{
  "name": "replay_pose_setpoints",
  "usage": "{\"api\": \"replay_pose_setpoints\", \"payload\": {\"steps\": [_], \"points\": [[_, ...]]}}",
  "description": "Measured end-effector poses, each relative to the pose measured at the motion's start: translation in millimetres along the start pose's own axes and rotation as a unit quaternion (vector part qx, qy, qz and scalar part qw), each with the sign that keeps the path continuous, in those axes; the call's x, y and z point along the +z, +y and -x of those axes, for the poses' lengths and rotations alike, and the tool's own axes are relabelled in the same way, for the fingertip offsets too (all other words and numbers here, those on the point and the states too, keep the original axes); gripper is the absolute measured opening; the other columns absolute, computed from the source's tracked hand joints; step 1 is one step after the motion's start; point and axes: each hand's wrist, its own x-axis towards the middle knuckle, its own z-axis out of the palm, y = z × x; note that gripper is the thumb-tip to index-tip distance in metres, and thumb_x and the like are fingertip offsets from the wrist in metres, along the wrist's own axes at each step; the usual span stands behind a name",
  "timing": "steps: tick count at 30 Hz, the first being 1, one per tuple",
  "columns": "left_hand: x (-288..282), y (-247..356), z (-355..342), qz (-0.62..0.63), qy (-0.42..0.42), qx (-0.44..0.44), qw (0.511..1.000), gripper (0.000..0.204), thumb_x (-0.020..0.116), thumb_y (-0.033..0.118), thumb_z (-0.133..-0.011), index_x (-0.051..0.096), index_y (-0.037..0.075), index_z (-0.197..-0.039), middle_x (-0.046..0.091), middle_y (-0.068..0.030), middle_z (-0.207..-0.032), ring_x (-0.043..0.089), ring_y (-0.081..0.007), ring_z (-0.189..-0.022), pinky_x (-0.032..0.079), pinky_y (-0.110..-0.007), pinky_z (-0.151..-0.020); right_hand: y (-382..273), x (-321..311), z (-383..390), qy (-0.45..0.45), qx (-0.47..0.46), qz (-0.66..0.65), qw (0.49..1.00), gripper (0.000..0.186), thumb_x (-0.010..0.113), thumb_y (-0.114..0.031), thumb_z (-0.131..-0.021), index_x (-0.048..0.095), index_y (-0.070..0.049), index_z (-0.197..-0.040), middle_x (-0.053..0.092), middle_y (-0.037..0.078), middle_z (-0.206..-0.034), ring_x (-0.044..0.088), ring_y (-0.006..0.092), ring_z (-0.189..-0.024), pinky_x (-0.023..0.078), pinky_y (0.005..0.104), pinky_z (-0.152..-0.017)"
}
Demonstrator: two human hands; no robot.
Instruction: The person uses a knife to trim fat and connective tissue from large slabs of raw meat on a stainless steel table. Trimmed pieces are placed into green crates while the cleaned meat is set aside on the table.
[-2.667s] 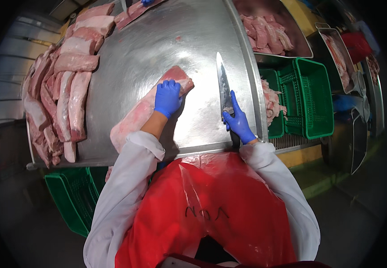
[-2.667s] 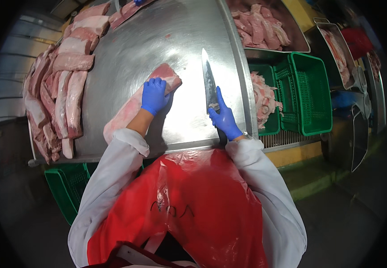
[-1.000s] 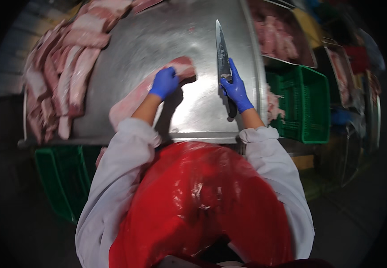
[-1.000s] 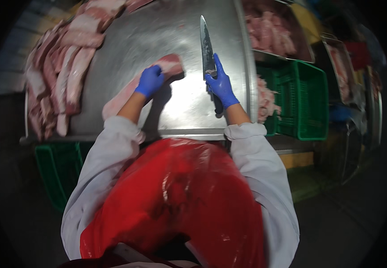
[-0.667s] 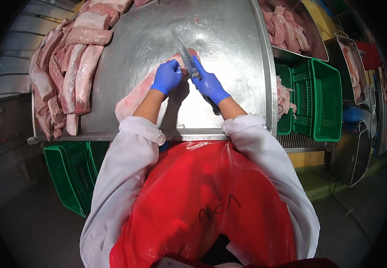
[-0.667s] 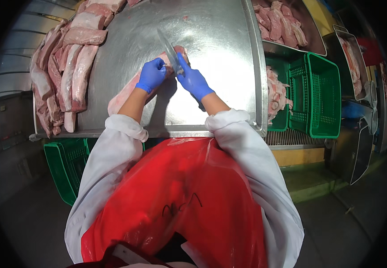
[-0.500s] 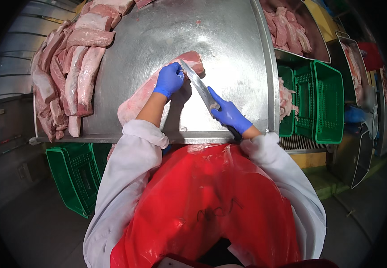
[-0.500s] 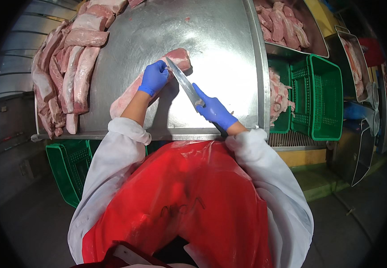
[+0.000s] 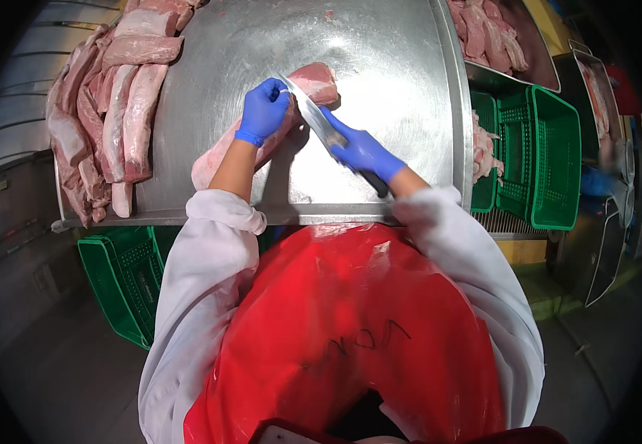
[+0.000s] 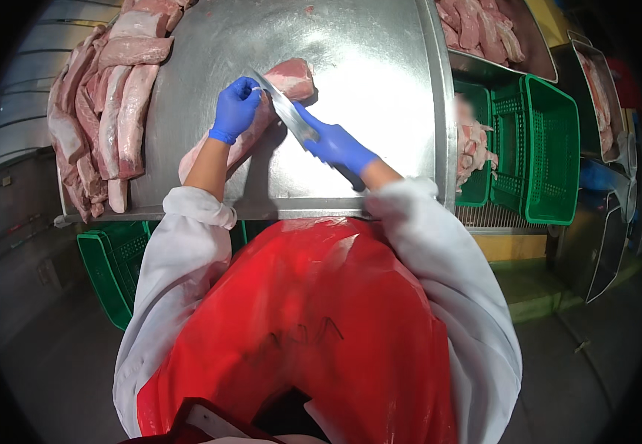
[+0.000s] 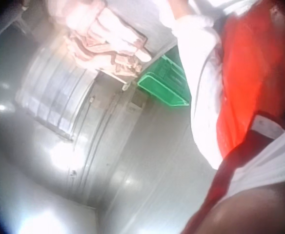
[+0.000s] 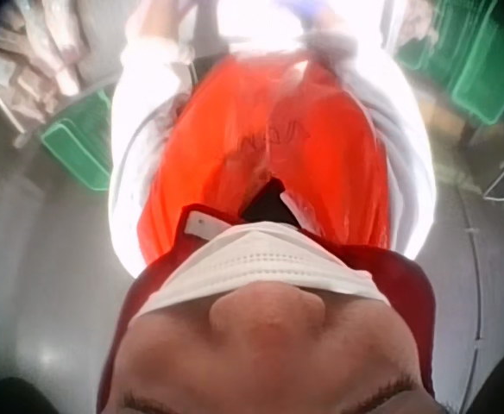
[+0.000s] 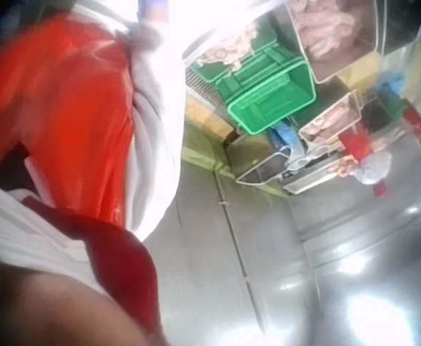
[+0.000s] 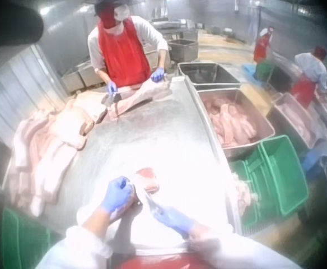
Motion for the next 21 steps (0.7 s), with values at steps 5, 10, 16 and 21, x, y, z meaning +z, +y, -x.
{"api": "replay_pose_setpoints", "payload": {"steps": [5, 10, 16, 21], "points": [[-5, 21, -6, -0.021, -0.006, -0.024, 0.999, 0.012, 0.062, 0.013, -0.09, 0.065, 0.002, -0.086, 0.062, -0.0001, -0.071, 0.056, -0.0059, -0.066, 0.047, -0.024, -0.061, 1, 13, -77, 0.06, -0.153, 0.012, 0.986, 0.074, 0.051, -0.019, -0.095, 0.013, -0.03, -0.158, 0.062, 0.007, -0.08, 0.056, 0.0168, -0.057, 0.05, 0.0303, -0.056], [-26, 24, -10, 0.065, 0.022, -0.019, 0.997, 0.011, 0.063, 0.012, -0.089, 0.066, 0.001, -0.087, 0.063, -0.0013, -0.071, 0.057, -0.0071, -0.065, 0.047, -0.025, -0.06, 16, 15, 9, -0.04, -0.033, 0.047, 0.998, 0.07, 0.05, -0.028, -0.097, 0.015, -0.032, -0.158, 0.065, 0.01, -0.081, 0.06, 0.0171, -0.055, 0.054, 0.0322, -0.055], [-34, 32, -24, 0.122, 0.011, -0.019, 0.992, 0.01, 0.064, 0.011, -0.089, 0.066, 0.001, -0.089, 0.063, -0.0008, -0.074, 0.055, -0.0068, -0.065, 0.045, -0.023, -0.06, -17, 25, -60, 0.013, -0.05, 0.085, 0.995, 0.067, 0.045, -0.029, -0.098, 0.013, -0.031, -0.157, 0.063, 0.015, -0.08, 0.063, 0.026, -0.063, 0.054, 0.0378, -0.061], [-57, 33, -20, 0.239, 0.064, -0.015, 0.969, 0.009, 0.066, 0.01, -0.088, 0.066, 0.001, -0.09, 0.064, -0.0023, -0.077, 0.056, -0.0085, -0.066, 0.046, -0.024, -0.062, 43, 46, -9, -0.014, -0.135, 0.158, 0.978, 0.066, 0.044, -0.034, -0.099, 0.015, -0.028, -0.157, 0.068, 0.024, -0.094, 0.067, 0.0433, -0.08, 0.052, 0.0478, -0.079]]}}
